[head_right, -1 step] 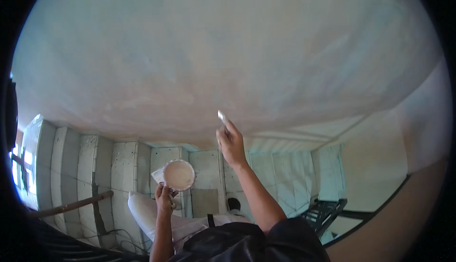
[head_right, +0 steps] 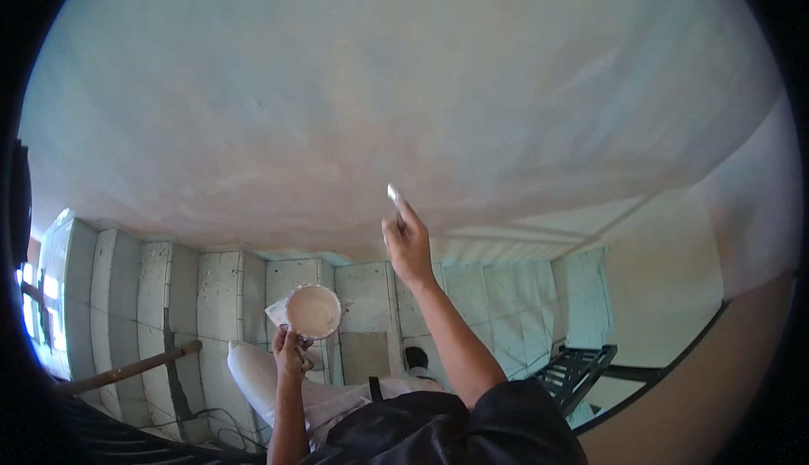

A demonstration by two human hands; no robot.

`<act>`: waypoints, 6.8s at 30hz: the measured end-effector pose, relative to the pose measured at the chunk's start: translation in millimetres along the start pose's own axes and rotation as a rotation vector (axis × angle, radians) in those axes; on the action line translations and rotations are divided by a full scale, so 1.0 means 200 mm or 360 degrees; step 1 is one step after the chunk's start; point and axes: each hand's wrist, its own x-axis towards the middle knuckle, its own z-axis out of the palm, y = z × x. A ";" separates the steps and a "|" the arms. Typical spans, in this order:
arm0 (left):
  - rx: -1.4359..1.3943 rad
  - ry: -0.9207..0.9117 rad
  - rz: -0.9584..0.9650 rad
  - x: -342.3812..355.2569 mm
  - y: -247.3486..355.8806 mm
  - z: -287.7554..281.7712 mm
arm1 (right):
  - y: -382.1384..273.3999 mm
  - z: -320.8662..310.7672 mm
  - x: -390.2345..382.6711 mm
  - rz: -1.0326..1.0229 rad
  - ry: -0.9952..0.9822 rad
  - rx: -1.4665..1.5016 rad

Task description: The person applies wall filler to cracks and holes on a wall using their fingers and a small container.

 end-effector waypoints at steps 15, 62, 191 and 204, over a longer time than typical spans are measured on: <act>0.0021 0.0260 -0.0147 0.04 -0.12 -0.21 | 0.24 0.07 0.51 -0.0845 0.0618 -0.1773; 0.0129 0.0281 -0.0210 0.01 -0.20 -0.21 | 0.25 -0.10 0.51 -0.1214 0.0430 -0.2014; -0.0036 0.0107 -0.0108 0.04 -0.26 -0.17 | -0.19 -0.47 0.40 -0.0973 0.0116 -0.2645; -0.0082 0.0108 -0.0144 0.03 -0.24 -0.16 | -0.11 -0.45 0.43 -0.1042 -0.0001 -0.2925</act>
